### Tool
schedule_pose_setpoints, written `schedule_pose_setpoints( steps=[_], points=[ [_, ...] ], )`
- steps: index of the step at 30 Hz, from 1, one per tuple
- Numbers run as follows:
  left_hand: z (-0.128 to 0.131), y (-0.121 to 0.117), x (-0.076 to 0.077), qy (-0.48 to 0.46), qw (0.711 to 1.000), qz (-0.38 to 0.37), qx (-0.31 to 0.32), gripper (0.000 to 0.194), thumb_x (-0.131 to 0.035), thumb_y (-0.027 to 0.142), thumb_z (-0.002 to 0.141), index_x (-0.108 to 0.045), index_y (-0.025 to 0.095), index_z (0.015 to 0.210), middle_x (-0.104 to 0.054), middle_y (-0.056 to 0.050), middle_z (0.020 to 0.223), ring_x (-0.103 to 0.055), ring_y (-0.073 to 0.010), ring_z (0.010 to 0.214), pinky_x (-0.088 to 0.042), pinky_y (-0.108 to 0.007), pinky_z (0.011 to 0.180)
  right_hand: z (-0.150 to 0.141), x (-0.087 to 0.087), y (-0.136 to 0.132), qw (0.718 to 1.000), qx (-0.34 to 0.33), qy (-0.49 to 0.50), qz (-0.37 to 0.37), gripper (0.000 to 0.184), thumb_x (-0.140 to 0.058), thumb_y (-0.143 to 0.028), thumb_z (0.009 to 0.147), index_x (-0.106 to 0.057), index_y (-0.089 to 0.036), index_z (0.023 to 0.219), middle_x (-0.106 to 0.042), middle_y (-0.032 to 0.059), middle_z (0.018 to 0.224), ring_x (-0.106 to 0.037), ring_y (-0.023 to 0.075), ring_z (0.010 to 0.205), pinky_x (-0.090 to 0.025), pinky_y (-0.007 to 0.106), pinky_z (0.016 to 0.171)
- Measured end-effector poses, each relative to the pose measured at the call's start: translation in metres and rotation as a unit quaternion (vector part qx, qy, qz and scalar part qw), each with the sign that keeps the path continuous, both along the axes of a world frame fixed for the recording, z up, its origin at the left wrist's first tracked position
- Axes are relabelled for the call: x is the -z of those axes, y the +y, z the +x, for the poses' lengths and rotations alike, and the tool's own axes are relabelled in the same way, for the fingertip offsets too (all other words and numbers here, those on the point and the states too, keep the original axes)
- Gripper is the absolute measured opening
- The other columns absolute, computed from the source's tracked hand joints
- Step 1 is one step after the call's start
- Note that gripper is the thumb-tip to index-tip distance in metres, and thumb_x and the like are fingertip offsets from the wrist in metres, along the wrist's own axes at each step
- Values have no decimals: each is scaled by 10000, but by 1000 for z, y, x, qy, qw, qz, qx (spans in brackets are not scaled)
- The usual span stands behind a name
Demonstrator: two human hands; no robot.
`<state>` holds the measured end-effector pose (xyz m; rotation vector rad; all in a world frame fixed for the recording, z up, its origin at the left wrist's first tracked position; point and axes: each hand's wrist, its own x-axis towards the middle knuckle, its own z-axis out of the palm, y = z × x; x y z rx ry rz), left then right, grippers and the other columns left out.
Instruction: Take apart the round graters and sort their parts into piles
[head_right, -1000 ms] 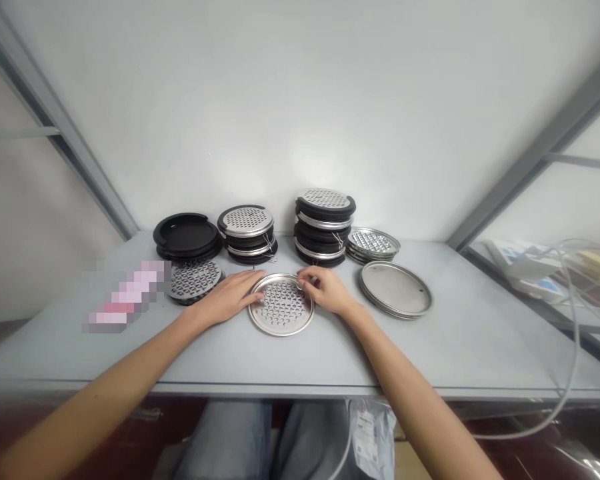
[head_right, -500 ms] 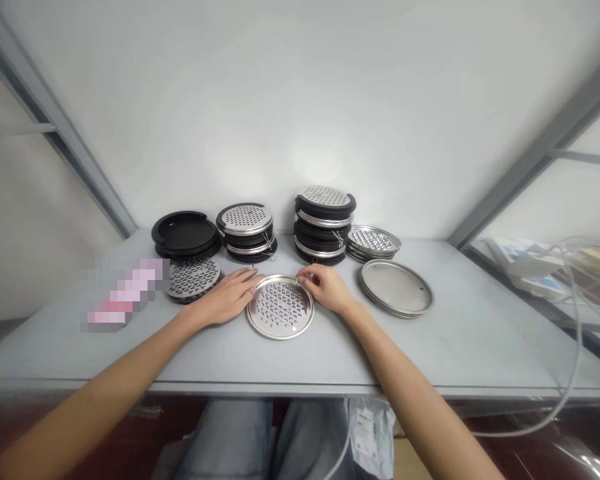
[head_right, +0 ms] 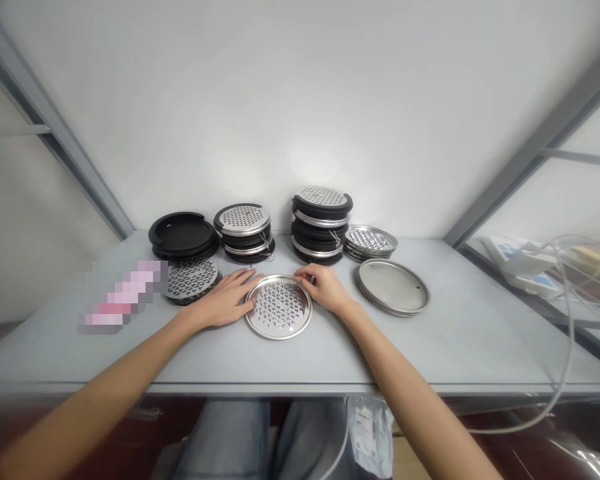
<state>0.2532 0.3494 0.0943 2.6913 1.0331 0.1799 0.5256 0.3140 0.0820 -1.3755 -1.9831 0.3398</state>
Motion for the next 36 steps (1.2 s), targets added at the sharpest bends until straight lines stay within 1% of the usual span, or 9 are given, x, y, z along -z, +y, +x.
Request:
schedule_pose_setpoints(
  steps=[12, 16, 23, 27, 31, 34, 36],
  points=[
    [3, -1, 3, 5, 1000, 3, -6, 567, -388, 317, 913, -297, 218, 1463, -267, -102, 1551, -209, -325, 1423, -223, -497, 1123, -3, -1, 0, 1000, -7, -21, 5, 183, -523, -264, 888, -692, -196, 887, -695, 54, 855, -607, 164, 714, -465, 279, 646],
    [4, -2, 2, 10, 1000, 11, -5, 567, -385, 307, 911, -294, 216, 1463, -280, -106, 1545, -217, -319, 1421, -227, -496, 1118, -4, 0, 0, 999, -16, -27, 14, 174, -525, -251, 889, -689, -196, 892, -685, 53, 847, -601, 161, 710, -464, 277, 652],
    [7, -3, 4, 22, 999, 16, -19, 573, -368, 306, 915, -287, 181, 1469, -281, -125, 1541, -218, -340, 1415, -221, -496, 1119, -6, 0, 0, 999, -29, -31, 20, 169, -522, -243, 894, -683, -191, 892, -662, 55, 826, -584, 159, 708, -459, 279, 665],
    [7, -2, 7, 11, 1000, 16, -17, 565, -374, 313, 919, -294, 188, 1464, -280, -123, 1541, -207, -338, 1419, -216, -498, 1117, -6, 3, 1, 998, -36, -40, 24, 164, -523, -234, 891, -684, -200, 894, -660, 53, 820, -581, 168, 727, -458, 290, 684],
    [6, -2, 6, -3, 1000, 11, -20, 562, -381, 315, 920, -296, 189, 1461, -296, -118, 1533, -223, -327, 1414, -223, -494, 1121, -6, 3, 1, 998, -37, -43, 27, 158, -528, -213, 879, -684, -194, 892, -657, 52, 821, -580, 166, 732, -455, 283, 685],
    [5, -2, 4, -36, 999, -1, -31, 569, -398, 351, 930, -294, 169, 1459, -311, -139, 1520, -243, -310, 1411, -235, -475, 1133, -4, 0, -1, 998, -29, -56, 20, 142, -538, -204, 857, -679, -189, 866, -651, 39, 789, -568, 151, 694, -439, 263, 652],
    [5, -1, 3, -73, 996, 4, -41, 550, -393, 378, 942, -325, 162, 1443, -305, -144, 1517, -255, -297, 1409, -252, -453, 1137, -2, -3, -3, 998, -17, -61, 6, 117, -551, -182, 822, -668, -183, 819, -642, 22, 737, -555, 136, 648, -426, 247, 620]
  ],
)
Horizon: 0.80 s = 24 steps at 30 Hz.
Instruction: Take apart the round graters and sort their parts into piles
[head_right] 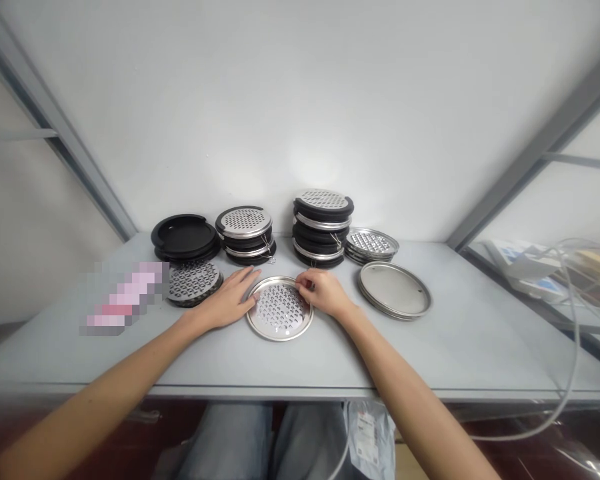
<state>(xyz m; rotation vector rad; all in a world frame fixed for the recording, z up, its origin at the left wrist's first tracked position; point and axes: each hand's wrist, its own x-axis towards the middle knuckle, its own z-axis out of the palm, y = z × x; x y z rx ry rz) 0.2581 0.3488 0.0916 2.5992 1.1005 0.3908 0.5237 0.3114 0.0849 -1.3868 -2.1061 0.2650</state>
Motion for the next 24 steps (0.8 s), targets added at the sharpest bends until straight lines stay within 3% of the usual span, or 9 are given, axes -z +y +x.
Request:
schedule_pose_setpoints(
  steps=[3, 6, 8, 11, 13, 19, 22, 24],
  points=[
    [1, 1, -3, -76, 997, 33, -9, 442, -365, 368, 959, -467, 166, 1339, -412, -125, 1434, -386, -263, 1334, -327, -414, 1104, 4, -4, -2, 999, 14, 1, -29, 94, -559, -148, 769, -647, -175, 753, -617, -8, 638, -529, 115, 574, -408, 229, 576],
    [1, 0, -8, -104, 993, 45, -9, 382, -408, 415, 943, -583, 179, 1186, -589, -95, 1211, -544, -246, 1148, -429, -403, 1008, 7, -3, -1, 1000, 18, 13, -14, 100, -554, -175, 789, -653, -173, 775, -631, -4, 645, -531, 116, 568, -419, 233, 579],
    [-1, -3, -11, -71, 996, 45, 10, 528, -533, 547, 853, -559, 182, 1233, -596, -105, 1224, -538, -290, 1149, -427, -443, 999, 8, -1, 1, 999, 28, 29, 21, 131, -545, -218, 827, -667, -174, 846, -671, 23, 736, -568, 134, 626, -442, 248, 611],
    [-3, -6, -15, -11, 997, 23, 74, 965, -686, 690, 642, -384, 195, 1414, -480, -130, 1396, -423, -368, 1278, -348, -505, 1065, 6, 2, 3, 997, 39, 44, 50, 195, -529, -266, 870, -674, -175, 961, -701, 64, 858, -613, 169, 724, -471, 276, 652],
    [-4, -6, -16, 1, 993, -7, 115, 1061, -703, 701, 613, -285, 232, 1468, -416, -107, 1460, -346, -375, 1343, -294, -508, 1105, 4, 3, 3, 997, 36, 40, 54, 209, -515, -270, 886, -676, -181, 986, -706, 77, 898, -623, 186, 765, -482, 298, 682],
    [-5, 1, -10, -15, 986, -76, 144, 1038, -704, 674, 650, -241, 276, 1490, -301, -66, 1537, -143, -374, 1439, -192, -523, 1156, 2, 0, 1, 997, -5, 47, 56, 160, -518, -249, 892, -670, -202, 915, -705, 62, 928, -624, 202, 890, -475, 336, 837],
    [-5, 4, -5, -40, 990, -78, 114, 963, -690, 633, 704, -263, 263, 1484, -253, -100, 1552, -176, -351, 1437, -237, -503, 1148, 1, -1, 1, 998, -25, 60, 23, 173, -485, -253, 907, -649, -196, 914, -699, 62, 948, -631, 196, 882, -480, 323, 831],
    [-5, 5, -3, -67, 992, -51, 89, 796, -651, 549, 792, -322, 264, 1458, -284, -102, 1537, -240, -313, 1421, -273, -480, 1139, 2, -1, 1, 997, -23, 68, 7, 184, -464, -261, 915, -634, -189, 911, -697, 64, 954, -633, 194, 868, -482, 318, 819]
  ],
)
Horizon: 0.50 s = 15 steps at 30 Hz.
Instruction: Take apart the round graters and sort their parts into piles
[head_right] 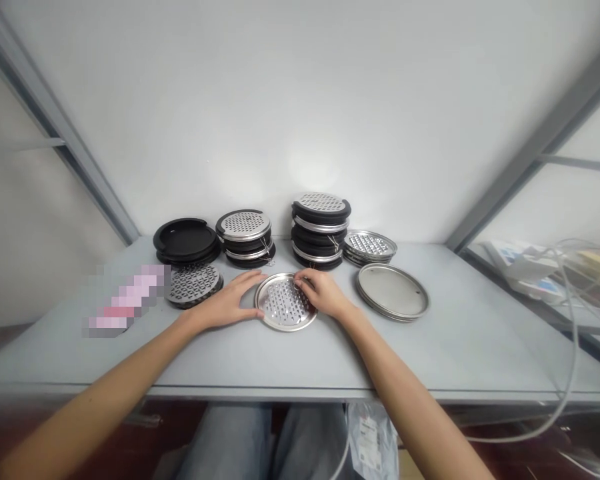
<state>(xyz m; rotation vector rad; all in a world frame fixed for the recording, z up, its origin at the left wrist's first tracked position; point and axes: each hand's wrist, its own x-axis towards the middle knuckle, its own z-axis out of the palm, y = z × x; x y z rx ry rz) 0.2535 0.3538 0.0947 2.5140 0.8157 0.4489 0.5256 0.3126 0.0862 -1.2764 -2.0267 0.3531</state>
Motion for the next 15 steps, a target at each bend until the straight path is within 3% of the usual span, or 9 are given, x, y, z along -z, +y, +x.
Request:
schedule_pose_setpoints(
  steps=[4, 7, 11, 15],
  points=[
    [4, 1, 1, -62, 993, 97, -27, 387, -538, 284, 911, -542, 224, 1293, -528, -89, 1355, -423, -241, 1311, -327, -442, 1117, 5, 1, 2, 999, 50, 11, -20, 178, -470, -272, 898, -622, -180, 893, -699, 61, 937, -637, 185, 809, -493, 290, 743],
    [7, 0, 2, -55, 992, 109, -42, 329, -539, 306, 906, -613, 192, 1206, -636, -93, 1222, -509, -252, 1237, -388, -432, 1074, 9, 1, 2, 996, 87, 4, -21, 167, -493, -274, 871, -629, -178, 873, -701, 47, 867, -628, 167, 717, -483, 263, 660],
    [7, -2, 4, -17, 996, 76, -37, 503, -563, 479, 872, -592, 137, 1240, -561, -140, 1338, -450, -293, 1312, -386, -428, 1083, 10, 0, 0, 995, 98, -8, -13, 152, -503, -271, 854, -624, -181, 834, -687, 21, 761, -588, 140, 600, -448, 257, 613],
    [7, 0, 8, -24, 997, 64, -45, 499, -516, 423, 904, -525, 145, 1317, -403, -134, 1478, -414, -277, 1343, -345, -418, 1118, 8, 0, -1, 997, 68, 5, -45, 182, -494, -299, 869, -625, -179, 835, -657, 6, 674, -548, 128, 539, -417, 247, 561]
  ],
)
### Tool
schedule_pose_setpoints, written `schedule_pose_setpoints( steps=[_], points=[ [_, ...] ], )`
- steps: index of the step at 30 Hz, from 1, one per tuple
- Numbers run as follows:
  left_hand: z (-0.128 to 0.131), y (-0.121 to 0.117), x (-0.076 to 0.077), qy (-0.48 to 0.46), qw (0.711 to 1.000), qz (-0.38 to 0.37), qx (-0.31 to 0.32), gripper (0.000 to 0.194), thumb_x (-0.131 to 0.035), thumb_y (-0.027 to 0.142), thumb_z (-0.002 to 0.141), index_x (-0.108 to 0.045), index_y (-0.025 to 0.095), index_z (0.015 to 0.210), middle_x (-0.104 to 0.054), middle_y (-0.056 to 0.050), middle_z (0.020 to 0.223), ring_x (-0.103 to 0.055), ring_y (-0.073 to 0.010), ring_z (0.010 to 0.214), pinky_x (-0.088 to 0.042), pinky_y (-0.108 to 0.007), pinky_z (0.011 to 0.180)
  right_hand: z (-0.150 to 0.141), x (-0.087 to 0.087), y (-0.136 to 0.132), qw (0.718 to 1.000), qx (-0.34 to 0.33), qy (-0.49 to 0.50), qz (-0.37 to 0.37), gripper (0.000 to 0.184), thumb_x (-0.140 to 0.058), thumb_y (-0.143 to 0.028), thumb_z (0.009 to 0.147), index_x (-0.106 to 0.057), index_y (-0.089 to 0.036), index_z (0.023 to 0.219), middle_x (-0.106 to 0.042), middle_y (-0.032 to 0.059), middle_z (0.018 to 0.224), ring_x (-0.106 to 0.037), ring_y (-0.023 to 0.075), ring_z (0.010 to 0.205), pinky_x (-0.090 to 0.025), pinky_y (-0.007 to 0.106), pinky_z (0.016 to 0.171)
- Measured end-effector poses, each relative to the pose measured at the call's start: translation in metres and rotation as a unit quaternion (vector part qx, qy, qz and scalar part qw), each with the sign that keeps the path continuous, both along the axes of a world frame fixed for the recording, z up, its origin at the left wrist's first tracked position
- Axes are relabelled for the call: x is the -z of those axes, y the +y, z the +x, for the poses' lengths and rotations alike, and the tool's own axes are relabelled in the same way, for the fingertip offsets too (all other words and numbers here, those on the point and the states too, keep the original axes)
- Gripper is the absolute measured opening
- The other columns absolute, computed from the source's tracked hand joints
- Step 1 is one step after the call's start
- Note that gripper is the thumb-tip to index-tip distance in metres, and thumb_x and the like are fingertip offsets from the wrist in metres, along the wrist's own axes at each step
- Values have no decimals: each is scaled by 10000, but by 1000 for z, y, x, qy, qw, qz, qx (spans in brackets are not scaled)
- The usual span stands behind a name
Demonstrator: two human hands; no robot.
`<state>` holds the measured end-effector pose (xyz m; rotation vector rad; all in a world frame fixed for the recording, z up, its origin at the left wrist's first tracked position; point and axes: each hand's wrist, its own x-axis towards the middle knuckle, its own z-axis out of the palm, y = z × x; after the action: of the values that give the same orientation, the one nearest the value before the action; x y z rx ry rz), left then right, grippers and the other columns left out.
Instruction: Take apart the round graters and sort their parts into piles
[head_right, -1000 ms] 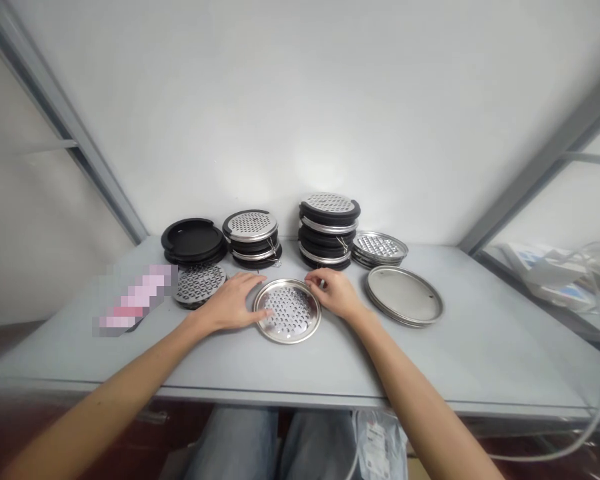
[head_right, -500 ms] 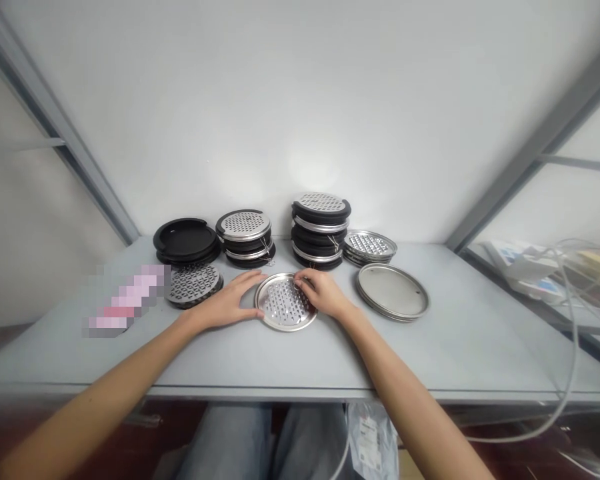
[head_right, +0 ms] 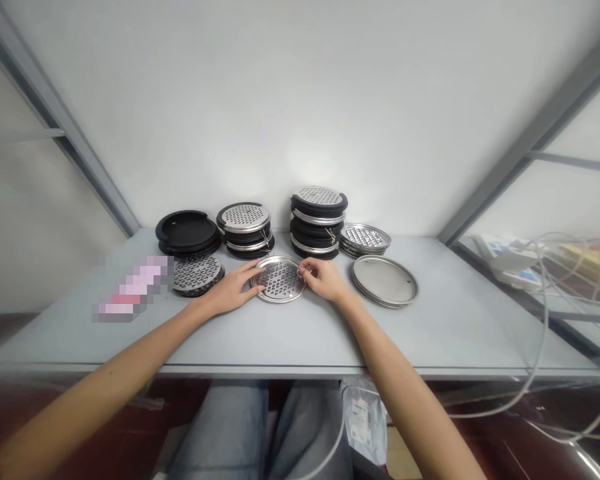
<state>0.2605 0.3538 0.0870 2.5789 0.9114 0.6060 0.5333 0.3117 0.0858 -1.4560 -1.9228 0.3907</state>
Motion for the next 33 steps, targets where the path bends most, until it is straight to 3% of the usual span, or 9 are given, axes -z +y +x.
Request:
schedule_pose_setpoints(
  steps=[3, 7, 14, 19, 24, 27, 33],
  points=[
    [0, 2, 2, -3, 1000, -15, -15, 488, -475, 342, 917, -472, 149, 1365, -405, -129, 1478, -378, -269, 1368, -318, -433, 1135, 0, 0, 1, 999, 11, 17, 40, 202, -502, -313, 873, -642, -170, 847, -667, 23, 721, -542, 131, 576, -417, 250, 573],
    [0, 2, 1, 0, 999, -41, 20, 494, -411, 199, 903, -438, 171, 1395, -384, -94, 1497, -344, -229, 1390, -277, -408, 1162, 1, -2, 3, 994, 45, 50, 90, 213, -525, -325, 873, -669, -167, 875, -693, 41, 774, -583, 150, 656, -434, 259, 610],
    [-1, 1, 1, 1, 996, -50, 71, 545, -328, 117, 905, -354, 194, 1444, -366, -54, 1510, -332, -169, 1393, -250, -369, 1179, -4, 1, 7, 998, 23, 32, 55, 209, -547, -328, 860, -685, -172, 879, -705, 42, 771, -615, 160, 668, -461, 270, 625],
    [0, -4, -1, -1, 998, -22, 61, 493, -364, 335, 971, -359, 173, 1436, -393, -98, 1486, -349, -209, 1379, -277, -386, 1161, -19, 0, 12, 996, 27, -5, 81, 189, -558, -306, 842, -701, -182, 854, -702, 57, 795, -610, 169, 695, -461, 272, 631],
    [-2, -7, -6, 59, 994, -27, 83, 918, -584, 645, 785, -248, 158, 1489, -290, -138, 1536, -239, -313, 1422, -241, -449, 1160, -25, -4, 12, 995, 50, -9, 80, 154, -567, -247, 813, -703, -177, 824, -686, 37, 723, -588, 153, 639, -448, 262, 615],
    [-3, -8, -5, 90, 994, -18, 60, 1005, -574, 713, 742, -217, 154, 1497, -260, -145, 1547, -214, -333, 1428, -219, -462, 1159, -20, -4, 9, 997, 54, -10, 61, 142, -568, -222, 793, -700, -173, 809, -691, 31, 723, -596, 151, 636, -451, 260, 620],
    [4, -16, -3, 96, 994, 43, -38, 898, -478, 725, 791, -295, 153, 1459, -361, -186, 1470, -265, -382, 1383, -264, -523, 1095, -18, 1, 10, 998, 57, -26, 33, 135, -565, -213, 793, -694, -174, 798, -699, 31, 719, -591, 152, 623, -454, 267, 627]
  ],
)
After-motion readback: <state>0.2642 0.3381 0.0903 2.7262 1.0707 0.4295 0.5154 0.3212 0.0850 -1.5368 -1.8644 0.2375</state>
